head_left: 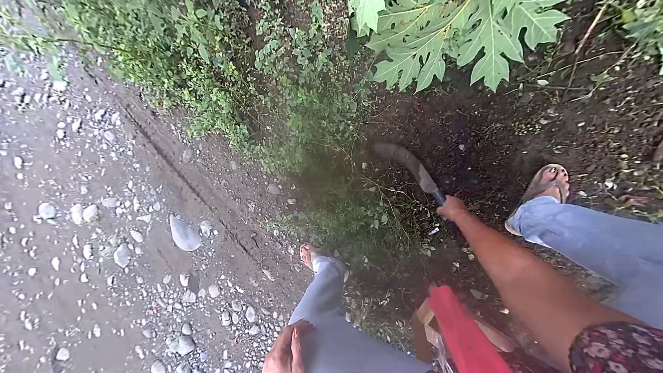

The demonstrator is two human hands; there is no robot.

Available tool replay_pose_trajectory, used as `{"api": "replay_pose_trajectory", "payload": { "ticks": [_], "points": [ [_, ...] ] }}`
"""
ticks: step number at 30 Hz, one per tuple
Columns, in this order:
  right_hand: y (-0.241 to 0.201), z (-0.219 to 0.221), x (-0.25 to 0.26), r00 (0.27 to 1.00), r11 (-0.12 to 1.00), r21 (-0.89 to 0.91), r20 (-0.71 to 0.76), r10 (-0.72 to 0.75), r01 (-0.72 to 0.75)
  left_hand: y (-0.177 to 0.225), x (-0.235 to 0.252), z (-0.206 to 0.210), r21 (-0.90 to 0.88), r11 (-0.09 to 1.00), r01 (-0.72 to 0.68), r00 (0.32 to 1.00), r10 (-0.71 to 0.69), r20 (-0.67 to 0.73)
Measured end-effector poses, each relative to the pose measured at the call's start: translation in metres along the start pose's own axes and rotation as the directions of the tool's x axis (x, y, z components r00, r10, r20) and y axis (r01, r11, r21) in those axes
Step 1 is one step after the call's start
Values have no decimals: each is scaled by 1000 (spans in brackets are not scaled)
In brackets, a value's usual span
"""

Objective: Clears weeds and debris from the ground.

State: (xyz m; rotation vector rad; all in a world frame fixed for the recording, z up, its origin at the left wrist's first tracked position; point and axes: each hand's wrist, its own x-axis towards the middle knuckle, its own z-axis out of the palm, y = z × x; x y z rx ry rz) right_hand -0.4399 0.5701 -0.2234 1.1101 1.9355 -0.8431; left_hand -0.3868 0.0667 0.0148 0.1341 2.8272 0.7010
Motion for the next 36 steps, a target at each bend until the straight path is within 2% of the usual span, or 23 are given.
{"api": "replay_pose_trajectory", "payload": {
  "ticks": [2, 4, 5, 7, 9, 11, 13, 14, 15, 17, 19, 20, 22, 24, 27, 30, 32, 33, 34, 36],
  "points": [
    [25, -13, -1, 999, 982, -179, 23, -48, 52, 0, 2, 0, 4, 1000, 1, 1000, -1, -1],
    [40, -31, -3, 996, 980, -182, -12, -85, 81, 0, 4, 1, 5, 1000, -6, 1000, 6, -3],
    [43, -39, -5, 995, 989, -123, -37, -87, 82, 0, 4, 1, 3, 1000, -5, 1000, 5, 2],
    [41, -47, -7, 991, 994, 88, -121, -51, 62, 0, 2, 0, -3, 1000, -1, 1000, 1, 14],
    [24, -45, -1, 976, 929, 364, -219, 22, 61, 1, 3, 0, -8, 1000, 0, 1000, 0, 14],
    [1, -31, 12, 951, 747, 649, -299, 76, 145, 2, 3, 0, -7, 1000, 1, 1000, -1, 21],
    [-19, -16, 19, 953, 566, 802, -290, 88, 192, 5, 5, 0, 7, 1000, -5, 1000, 5, 23],
    [-18, -10, 21, 959, 588, 791, -270, 89, 168, 7, 6, 0, 14, 1000, -5, 1000, 5, 25],
    [-8, -6, 22, 969, 696, 708, -236, 75, 119, 7, 7, 0, 22, 1000, -3, 1000, 3, 28],
    [34, -8, 21, 994, 952, 306, -107, 10, 23, 8, 7, -1, 36, 999, 1, 999, -2, 36],
    [81, -13, 15, 1000, 997, -71, 19, -25, 26, 6, 8, -2, 33, 999, -5, 999, 3, 40],
    [98, -16, 11, 999, 988, -151, 36, -38, 43, 5, 8, -2, 21, 1000, -8, 999, 7, 42],
    [115, -21, 1, 998, 985, -162, 27, -62, 66, 3, 6, -2, 0, 1000, -17, 999, 17, 35],
    [109, -27, -8, 997, 995, -72, -26, -71, 69, 1, 3, 0, -13, 1000, -21, 999, 21, 26],
    [69, -25, -11, 993, 971, 225, -110, -52, 76, 2, 4, 0, -12, 1000, -23, 1000, 23, 12],
    [12, -11, -4, 983, 804, 588, -183, 23, 91, 7, 6, 0, 15, 1000, -1, 1000, 1, 11],
    [-13, 1, 3, 982, 695, 715, -174, 70, 77, 9, 8, 1, 26, 1000, 10, 1000, -10, 12],
    [-17, 8, 6, 987, 710, 702, -148, 68, 56, 9, 8, 1, 32, 999, 10, 1000, -11, 14],
    [-14, 14, 9, 993, 784, 620, -109, 44, 34, 9, 9, 1, 38, 999, 9, 1000, -10, 17],
    [9, 14, 9, 999, 974, 224, 16, -39, 34, 11, 11, 1, 44, 999, 13, 1000, -14, 24]
  ]
}}
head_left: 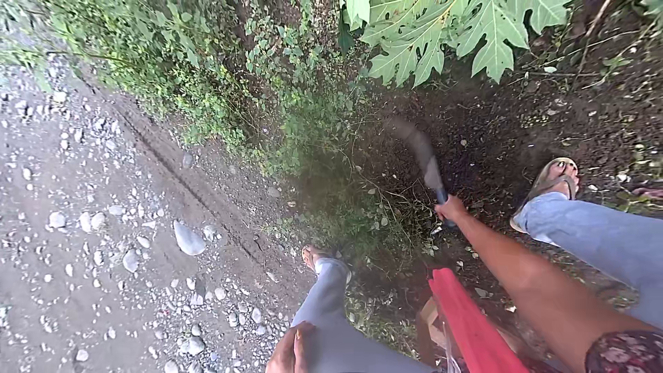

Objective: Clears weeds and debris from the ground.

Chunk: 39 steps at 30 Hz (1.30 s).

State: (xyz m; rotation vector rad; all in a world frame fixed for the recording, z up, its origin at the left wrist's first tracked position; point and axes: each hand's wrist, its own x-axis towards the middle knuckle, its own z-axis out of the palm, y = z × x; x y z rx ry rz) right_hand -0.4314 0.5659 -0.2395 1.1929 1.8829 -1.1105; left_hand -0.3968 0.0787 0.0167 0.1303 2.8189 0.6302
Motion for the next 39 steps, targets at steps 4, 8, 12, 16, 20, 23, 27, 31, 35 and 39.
{"api": "replay_pose_trajectory", "payload": {
  "ticks": [4, 8, 12, 16, 20, 23, 27, 31, 35, 39],
  "points": [
    [50, -42, -16, 980, 766, -620, 183, -73, 172, 0, 0, -2, 9, 1000, 2, 1000, -2, 11],
    [47, -106, -29, 957, 540, -790, 252, -147, 291, -2, -3, -1, -13, 1000, -10, 1000, 10, 2],
    [26, -144, -31, 962, 580, -772, 156, -224, 260, -3, -4, 1, -13, 1000, -8, 1000, 8, -12],
    [5, -128, -25, 946, 859, -482, -162, -282, 173, 2, -2, 0, 10, 1000, 28, 1000, -29, 3],
    [-30, -57, -17, 946, 985, 52, -293, -140, 162, 18, 7, -4, 113, 983, 142, 982, -154, 111],
    [-26, -6, -27, 988, 998, 0, -139, -64, 64, 40, 26, -4, 272, 938, 215, 932, -281, 231],
    [14, -19, -48, 993, 784, -609, 82, -84, 116, 76, 72, 14, 329, 922, 204, 916, -298, 269],
    [20, -53, -61, 997, 827, -558, 7, -79, 70, 71, 109, 36, 107, 987, 118, 955, -142, 262],
    [-11, -39, -69, 978, 995, -70, -193, -78, 66, 60, 122, 36, 40, 979, 201, 938, -204, 280],
    [-51, 13, -68, 971, 956, 287, -237, 6, 65, 61, 123, 43, 84, 978, 191, 930, -208, 302]
  ]
}}
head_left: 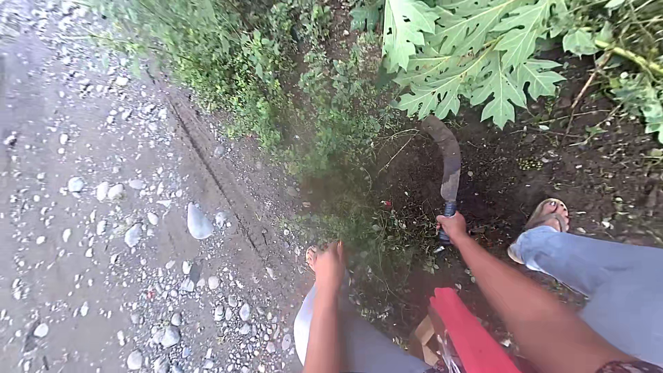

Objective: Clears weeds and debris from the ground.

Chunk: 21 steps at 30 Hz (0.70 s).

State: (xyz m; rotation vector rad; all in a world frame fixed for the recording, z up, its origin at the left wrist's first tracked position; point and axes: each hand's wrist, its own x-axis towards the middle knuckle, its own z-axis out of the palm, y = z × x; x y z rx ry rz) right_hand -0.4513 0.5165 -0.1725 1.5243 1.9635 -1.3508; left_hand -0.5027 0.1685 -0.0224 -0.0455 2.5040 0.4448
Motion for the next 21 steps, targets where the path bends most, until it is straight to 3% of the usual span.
{"api": "replay_pose_trajectory", "payload": {
  "ticks": [2, 4, 6, 7, 9, 11, 14, 16, 17, 19, 21],
  "points": [
    [7, -3, -4, 996, 927, -375, 89, 4, 29, 1, -2, 0, 42, 998, 38, 999, -39, 27],
    [17, -22, -7, 975, 661, -732, 223, 9, 161, -3, -2, -1, 69, 996, 62, 997, -65, 32],
    [23, -40, -7, 964, 500, -834, 266, -11, 236, -8, -2, 0, 77, 995, 60, 998, -62, 28],
    [24, -50, -7, 965, 479, -844, 262, -27, 242, -10, -3, -1, 74, 996, 45, 998, -47, 29],
    [20, -65, -9, 974, 539, -814, 221, -53, 215, -11, -6, -3, 65, 998, 6, 1000, -7, 26],
    [17, -69, -14, 986, 696, -701, 154, -65, 156, -12, -10, -4, 61, 998, -14, 999, 12, 31],
    [13, -42, -16, 999, 950, -311, 35, -28, 38, -12, -12, -7, 58, 998, -35, 999, 33, 21],
    [14, -14, -18, 999, 998, -45, 23, 44, -43, -9, -12, -8, 48, 998, -38, 999, 36, 34],
    [15, -3, -20, 997, 997, -37, 30, 72, -71, -7, -12, -8, 40, 999, -28, 998, 26, 49],
    [20, 3, -22, 991, 929, -365, 90, 94, -55, -4, -10, -8, 15, 1000, -10, 998, 9, 59],
    [17, -7, -29, 980, 661, -744, 187, 62, 100, -4, -8, -6, 4, 1000, 5, 998, -5, 63]
  ]
}}
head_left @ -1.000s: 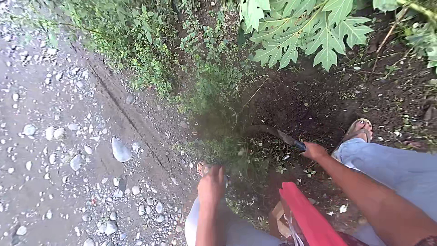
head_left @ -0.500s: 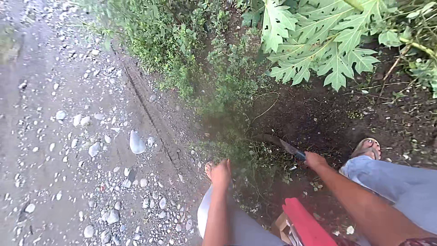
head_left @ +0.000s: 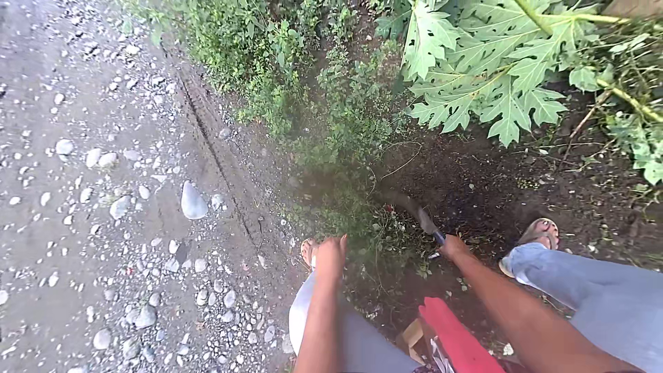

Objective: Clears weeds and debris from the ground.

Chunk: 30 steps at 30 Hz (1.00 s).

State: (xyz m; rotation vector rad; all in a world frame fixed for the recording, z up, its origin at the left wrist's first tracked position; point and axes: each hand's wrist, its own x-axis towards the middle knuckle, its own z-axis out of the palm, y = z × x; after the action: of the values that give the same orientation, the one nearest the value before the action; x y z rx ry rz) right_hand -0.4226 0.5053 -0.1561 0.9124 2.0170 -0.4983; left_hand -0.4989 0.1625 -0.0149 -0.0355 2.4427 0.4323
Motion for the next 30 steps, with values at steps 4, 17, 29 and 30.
{"api": "replay_pose_trajectory", "payload": {
  "ticks": [4, 17, 29, 30],
  "points": [
    [12, -23, -5, 994, 973, -216, -47, -100, 87, -5, 1, 1, -24, 1000, 5, 1000, -5, 5],
    [82, -44, 2, 998, 951, -305, -19, -52, 44, -7, 0, 1, -48, 999, -2, 999, 4, 43],
    [46, -40, 12, 982, 927, 373, -183, 45, 27, 1, 5, 4, 20, 999, -33, 997, 31, 75],
    [52, -34, 12, 989, 974, 227, -142, 39, -6, 2, 6, 4, 29, 999, -35, 997, 33, 74]
  ]
}}
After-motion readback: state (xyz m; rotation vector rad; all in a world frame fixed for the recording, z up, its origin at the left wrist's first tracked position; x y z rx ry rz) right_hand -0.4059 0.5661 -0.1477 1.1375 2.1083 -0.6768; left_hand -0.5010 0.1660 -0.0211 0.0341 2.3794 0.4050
